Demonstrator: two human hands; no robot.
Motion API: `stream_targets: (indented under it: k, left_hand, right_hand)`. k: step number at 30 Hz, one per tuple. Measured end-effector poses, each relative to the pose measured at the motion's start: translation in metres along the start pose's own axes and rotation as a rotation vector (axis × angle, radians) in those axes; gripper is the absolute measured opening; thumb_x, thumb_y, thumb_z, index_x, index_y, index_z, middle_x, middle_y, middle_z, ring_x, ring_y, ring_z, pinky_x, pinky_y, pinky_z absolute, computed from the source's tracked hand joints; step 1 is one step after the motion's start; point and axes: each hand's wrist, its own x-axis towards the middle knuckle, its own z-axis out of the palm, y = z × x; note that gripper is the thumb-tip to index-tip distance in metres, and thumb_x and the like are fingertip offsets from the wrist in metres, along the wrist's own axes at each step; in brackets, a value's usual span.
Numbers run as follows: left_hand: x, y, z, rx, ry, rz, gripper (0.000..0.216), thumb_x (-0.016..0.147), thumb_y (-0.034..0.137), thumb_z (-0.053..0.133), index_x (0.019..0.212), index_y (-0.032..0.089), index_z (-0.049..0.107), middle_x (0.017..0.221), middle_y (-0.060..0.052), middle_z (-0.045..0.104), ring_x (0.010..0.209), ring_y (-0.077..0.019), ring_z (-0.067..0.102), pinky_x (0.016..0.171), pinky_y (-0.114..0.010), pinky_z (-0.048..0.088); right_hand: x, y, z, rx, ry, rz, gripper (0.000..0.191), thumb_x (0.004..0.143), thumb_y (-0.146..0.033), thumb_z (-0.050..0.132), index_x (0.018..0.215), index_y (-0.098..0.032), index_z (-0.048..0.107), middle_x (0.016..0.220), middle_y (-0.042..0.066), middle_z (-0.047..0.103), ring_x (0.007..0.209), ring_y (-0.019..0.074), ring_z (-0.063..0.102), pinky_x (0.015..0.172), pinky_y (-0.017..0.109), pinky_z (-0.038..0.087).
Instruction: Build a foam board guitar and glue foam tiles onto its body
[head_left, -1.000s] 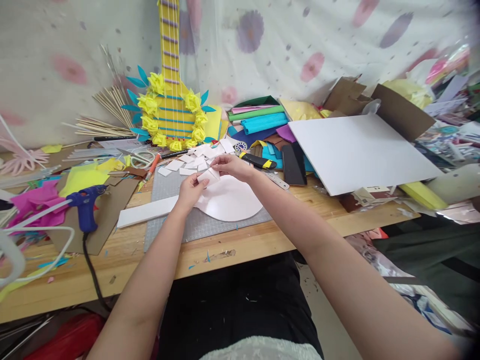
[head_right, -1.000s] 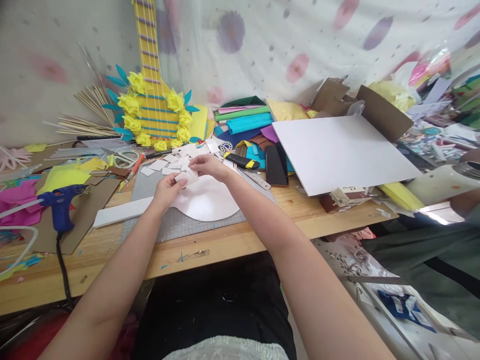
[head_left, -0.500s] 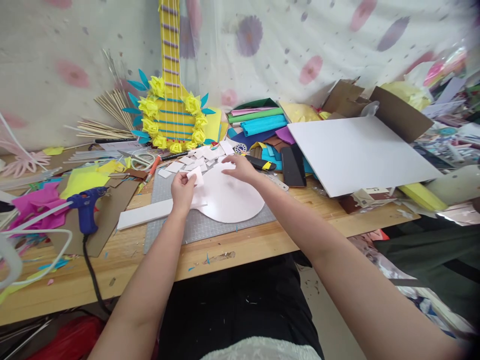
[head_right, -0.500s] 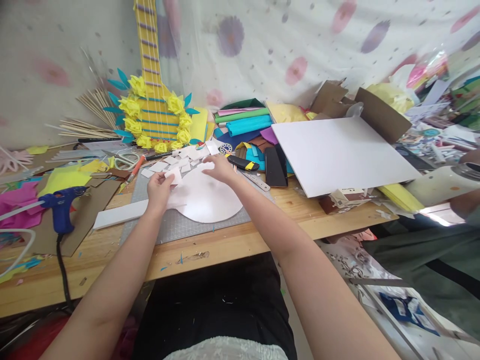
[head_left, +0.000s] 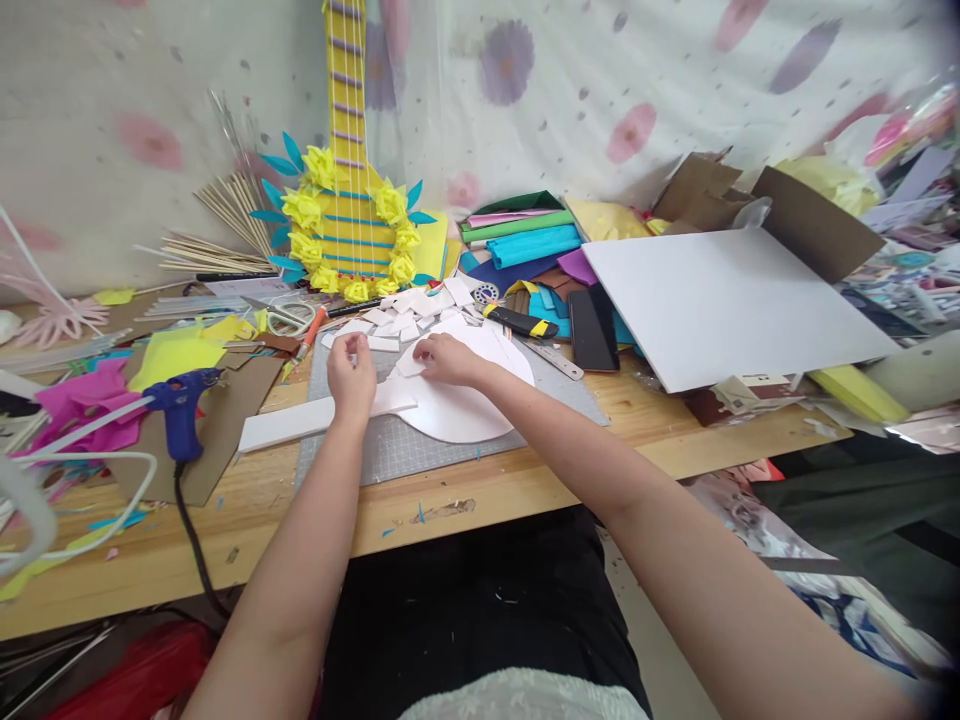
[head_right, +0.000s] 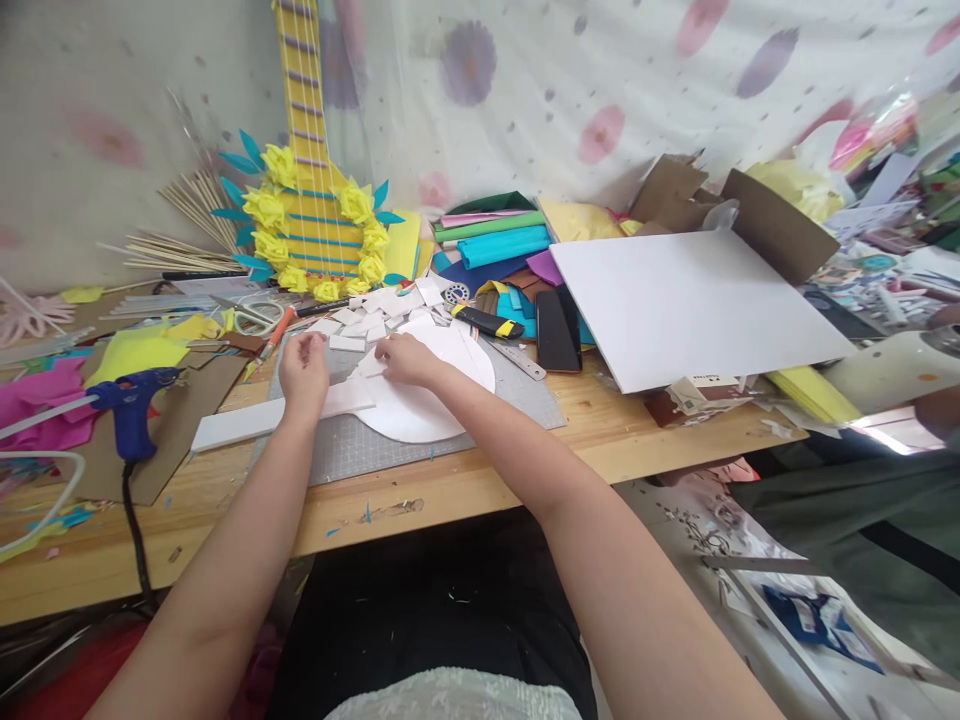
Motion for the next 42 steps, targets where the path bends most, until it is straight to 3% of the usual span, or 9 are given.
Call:
stream_targets:
  k: [3, 8, 10, 16, 27, 31, 36, 42]
  left_hand:
    - [0.003, -0.004, -0.005, 0.021, -0.052, -0.009, 0.016, 0.082, 0.02, 0.051, 0.094, 0.016, 0.059, 0.102, -0.009, 0.068, 0.093, -0.0167, 0.062, 0.087, -0.029, 0.046]
    - [-0.003, -0.005, -0.003, 0.176, -0.37, 0.015, 0.029, 0.076, 0.011, 0.051, 0.1, 0.02, 0.064, 0.102, -0.007, 0.071, 0.098, -0.0202, 0.064, 0.09, -0.035, 0.047]
    - [-0.006, -0.005, 0.0, 0.209, -0.435, 0.03, 0.036, 0.075, 0.009, 0.051, 0.106, 0.021, 0.065, 0.102, -0.006, 0.072, 0.1, -0.0211, 0.065, 0.091, -0.037, 0.047]
    - [-0.011, -0.002, 0.005, 0.274, -0.447, 0.032, 0.04, 0.073, 0.01, 0.053, 0.109, 0.02, 0.066, 0.111, -0.009, 0.07, 0.106, -0.0237, 0.064, 0.093, -0.038, 0.047]
    - [-0.011, -0.004, 0.006, 0.302, -0.432, 0.023, 0.041, 0.07, 0.011, 0.056, 0.106, 0.022, 0.069, 0.108, -0.007, 0.071, 0.106, -0.0265, 0.063, 0.095, -0.04, 0.045]
    - [-0.011, -0.007, 0.007, 0.339, -0.438, 0.079, 0.042, 0.07, 0.012, 0.056, 0.109, 0.022, 0.069, 0.109, -0.008, 0.071, 0.107, -0.0286, 0.062, 0.094, -0.042, 0.045]
    - [-0.012, -0.007, 0.008, 0.431, -0.448, 0.135, 0.031, 0.075, 0.015, 0.054, 0.099, 0.02, 0.072, 0.106, -0.011, 0.07, 0.108, -0.03, 0.06, 0.093, -0.042, 0.045]
    - [-0.013, -0.006, 0.007, 0.386, -0.425, 0.206, 0.032, 0.073, 0.011, 0.054, 0.098, 0.019, 0.072, 0.107, -0.011, 0.069, 0.109, -0.0284, 0.058, 0.096, -0.039, 0.043]
  right_hand:
    - [0.005, 0.003, -0.003, -0.04, -0.059, -0.029, 0.034, 0.073, -0.005, 0.055, 0.104, -0.016, 0.063, 0.107, 0.01, 0.062, 0.103, 0.0218, 0.054, 0.088, 0.03, 0.04]
    - [0.009, 0.005, -0.001, -0.067, -0.035, -0.036, 0.037, 0.072, 0.001, 0.048, 0.1, -0.016, 0.065, 0.105, 0.009, 0.064, 0.102, 0.0212, 0.055, 0.086, 0.029, 0.04]
    - [0.008, 0.006, 0.0, -0.057, -0.02, -0.039, 0.034, 0.072, 0.0, 0.049, 0.096, -0.016, 0.066, 0.103, 0.009, 0.064, 0.101, 0.0209, 0.055, 0.085, 0.029, 0.04]
    - [0.0, 0.004, 0.0, -0.033, -0.004, -0.061, 0.023, 0.075, -0.012, 0.058, 0.096, -0.015, 0.065, 0.098, 0.009, 0.063, 0.098, 0.0205, 0.054, 0.081, 0.028, 0.039]
    - [0.002, 0.006, 0.003, -0.003, 0.004, -0.047, 0.021, 0.074, -0.012, 0.059, 0.094, -0.015, 0.066, 0.096, 0.008, 0.063, 0.096, 0.0195, 0.054, 0.082, 0.027, 0.039]
    - [0.002, 0.004, 0.001, -0.016, -0.012, -0.038, 0.021, 0.074, -0.011, 0.059, 0.093, -0.015, 0.066, 0.097, 0.009, 0.064, 0.096, 0.0198, 0.055, 0.084, 0.028, 0.04]
    - [0.002, 0.003, -0.002, -0.015, -0.026, -0.046, 0.022, 0.074, -0.011, 0.06, 0.094, -0.014, 0.067, 0.097, 0.009, 0.063, 0.096, 0.0199, 0.056, 0.085, 0.028, 0.039]
    - [0.0, 0.005, -0.002, 0.022, -0.001, -0.061, 0.022, 0.074, -0.012, 0.061, 0.095, -0.014, 0.068, 0.095, 0.008, 0.063, 0.093, 0.0181, 0.056, 0.082, 0.026, 0.04]
